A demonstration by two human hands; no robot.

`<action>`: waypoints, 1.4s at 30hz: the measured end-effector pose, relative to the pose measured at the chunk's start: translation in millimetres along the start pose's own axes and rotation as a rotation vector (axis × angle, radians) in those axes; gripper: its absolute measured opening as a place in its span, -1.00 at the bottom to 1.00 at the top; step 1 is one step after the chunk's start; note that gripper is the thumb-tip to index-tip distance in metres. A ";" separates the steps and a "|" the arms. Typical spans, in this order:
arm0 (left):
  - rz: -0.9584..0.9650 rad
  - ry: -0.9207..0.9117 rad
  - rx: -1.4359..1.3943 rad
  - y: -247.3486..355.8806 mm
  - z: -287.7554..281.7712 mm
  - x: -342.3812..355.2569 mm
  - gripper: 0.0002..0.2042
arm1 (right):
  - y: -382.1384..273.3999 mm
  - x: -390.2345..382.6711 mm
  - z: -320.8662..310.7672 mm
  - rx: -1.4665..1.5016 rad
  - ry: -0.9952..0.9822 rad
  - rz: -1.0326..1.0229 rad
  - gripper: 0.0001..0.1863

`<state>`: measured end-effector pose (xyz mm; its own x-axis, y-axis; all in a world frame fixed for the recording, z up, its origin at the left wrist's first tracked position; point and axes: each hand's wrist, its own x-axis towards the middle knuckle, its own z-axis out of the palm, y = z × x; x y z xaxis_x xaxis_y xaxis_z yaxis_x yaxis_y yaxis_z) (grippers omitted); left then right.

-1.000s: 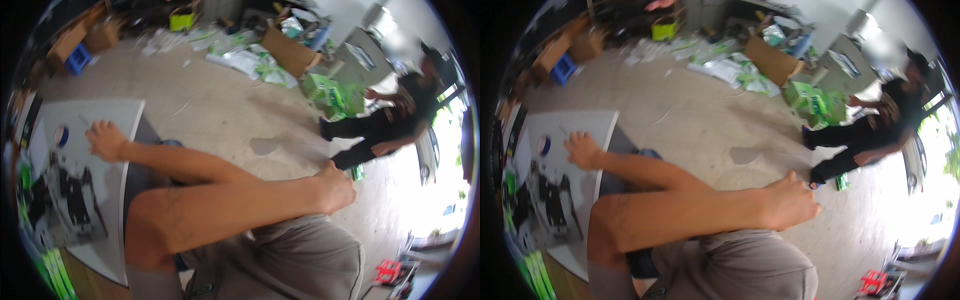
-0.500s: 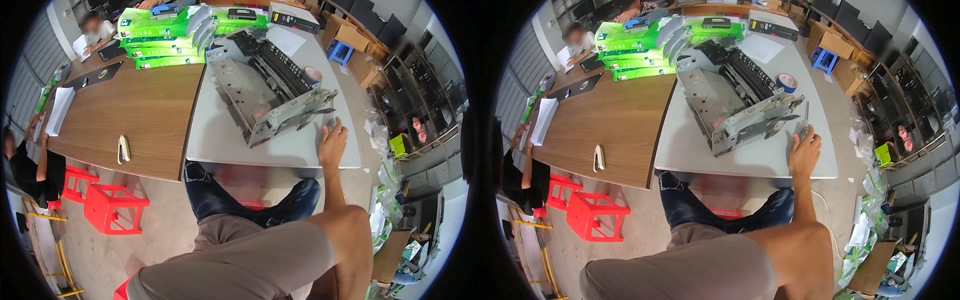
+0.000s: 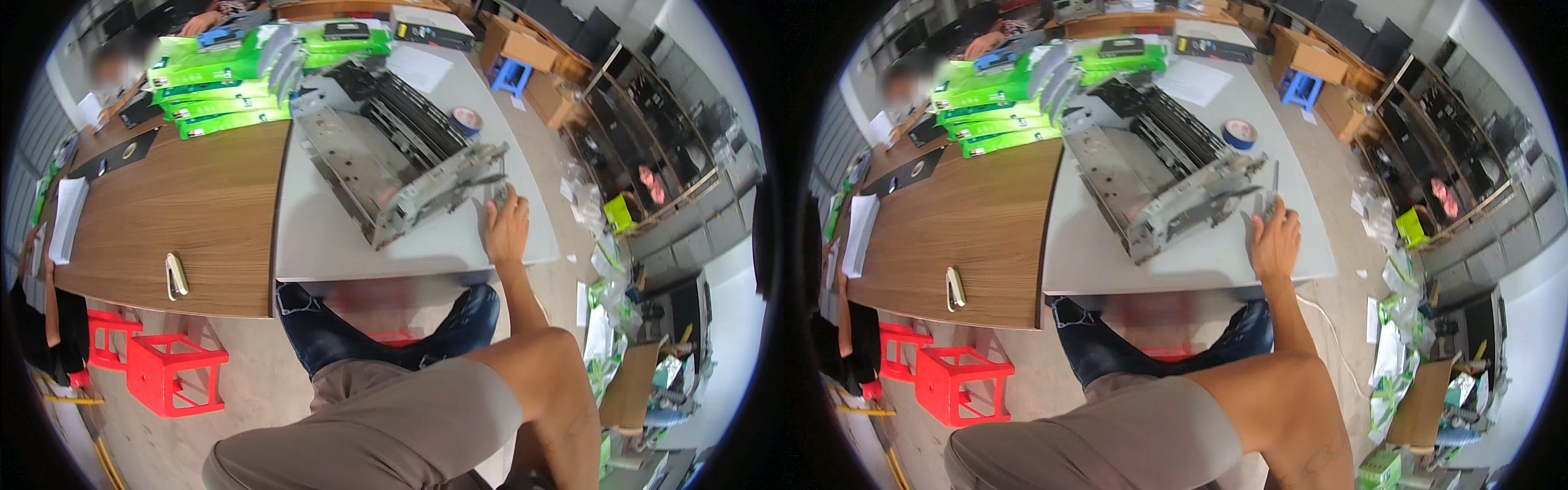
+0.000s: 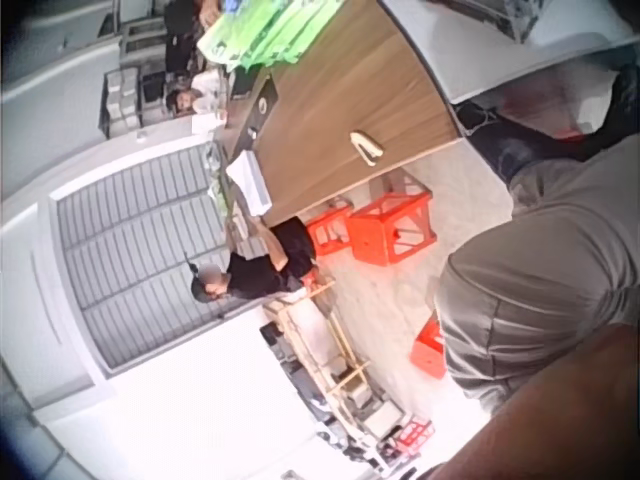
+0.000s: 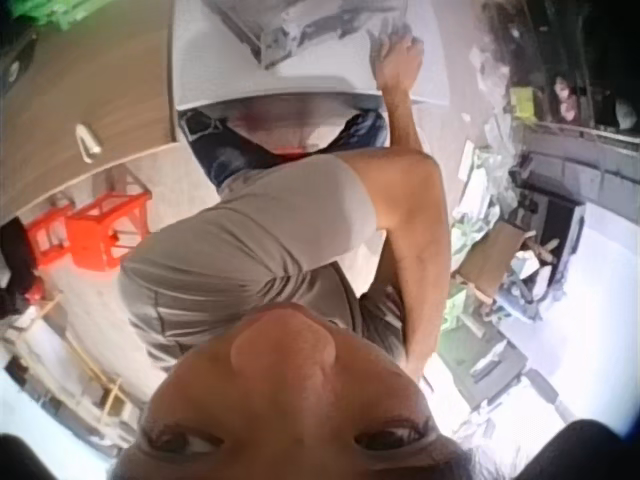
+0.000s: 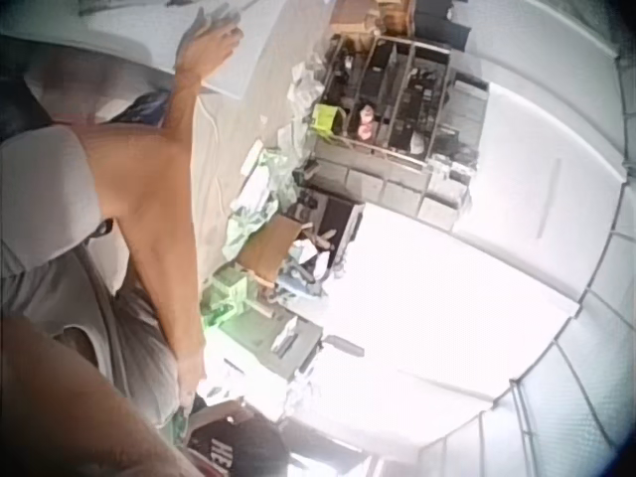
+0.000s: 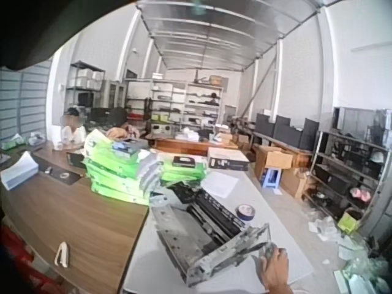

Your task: The person uses a screwdriver to remove screws from a metal printer assembly on a desk, then removes a small gear from the side of the unit by hand.

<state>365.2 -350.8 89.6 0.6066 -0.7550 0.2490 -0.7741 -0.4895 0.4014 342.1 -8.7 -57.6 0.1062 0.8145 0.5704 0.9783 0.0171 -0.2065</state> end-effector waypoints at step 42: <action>-1.244 0.987 0.393 27.4 -1.0 -308.9 -0.66 | 28.1 -10.3 36.5 0.773 0.482 0.405 -0.48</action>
<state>156.8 -130.6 24.6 0.6102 0.6462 0.4584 0.3493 -0.7387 0.5764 362.0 4.6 -98.3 0.6348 0.5231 0.5688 0.4855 0.3027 -0.8202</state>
